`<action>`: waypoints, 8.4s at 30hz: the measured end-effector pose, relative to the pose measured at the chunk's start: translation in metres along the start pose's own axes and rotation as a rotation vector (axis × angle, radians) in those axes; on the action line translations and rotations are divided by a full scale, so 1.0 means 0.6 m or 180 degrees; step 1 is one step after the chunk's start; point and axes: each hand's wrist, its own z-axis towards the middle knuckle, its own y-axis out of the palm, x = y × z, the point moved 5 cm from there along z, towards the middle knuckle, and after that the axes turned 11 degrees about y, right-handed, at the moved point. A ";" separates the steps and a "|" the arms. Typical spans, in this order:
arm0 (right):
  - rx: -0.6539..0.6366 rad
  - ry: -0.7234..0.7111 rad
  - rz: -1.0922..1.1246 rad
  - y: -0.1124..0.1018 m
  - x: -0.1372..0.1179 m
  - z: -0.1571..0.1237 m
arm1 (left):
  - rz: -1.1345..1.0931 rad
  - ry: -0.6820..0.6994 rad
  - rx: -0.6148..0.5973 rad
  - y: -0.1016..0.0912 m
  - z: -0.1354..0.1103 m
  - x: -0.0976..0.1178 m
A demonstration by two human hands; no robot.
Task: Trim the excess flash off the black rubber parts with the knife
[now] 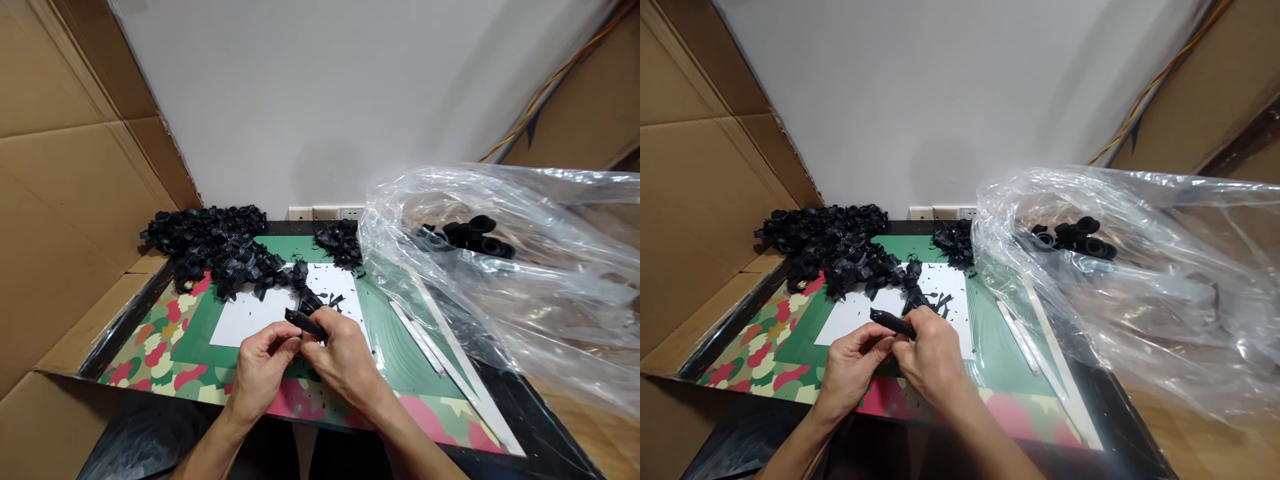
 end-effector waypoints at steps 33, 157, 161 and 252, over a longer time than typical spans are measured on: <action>-0.0056 0.1491 0.1733 -0.024 0.079 0.003 | -0.1166 -0.1185 0.0502 -0.008 0.004 -0.026; -0.0218 0.1242 0.1514 0.007 0.068 -0.008 | -0.1403 -0.1048 0.0664 -0.014 -0.004 -0.042; -0.0384 0.1293 0.1618 0.014 0.064 -0.008 | -0.1374 -0.1083 0.0694 -0.011 -0.002 -0.043; 0.0272 0.1171 0.1369 -0.049 0.084 -0.015 | -0.1278 -0.1204 0.0258 0.016 -0.012 -0.041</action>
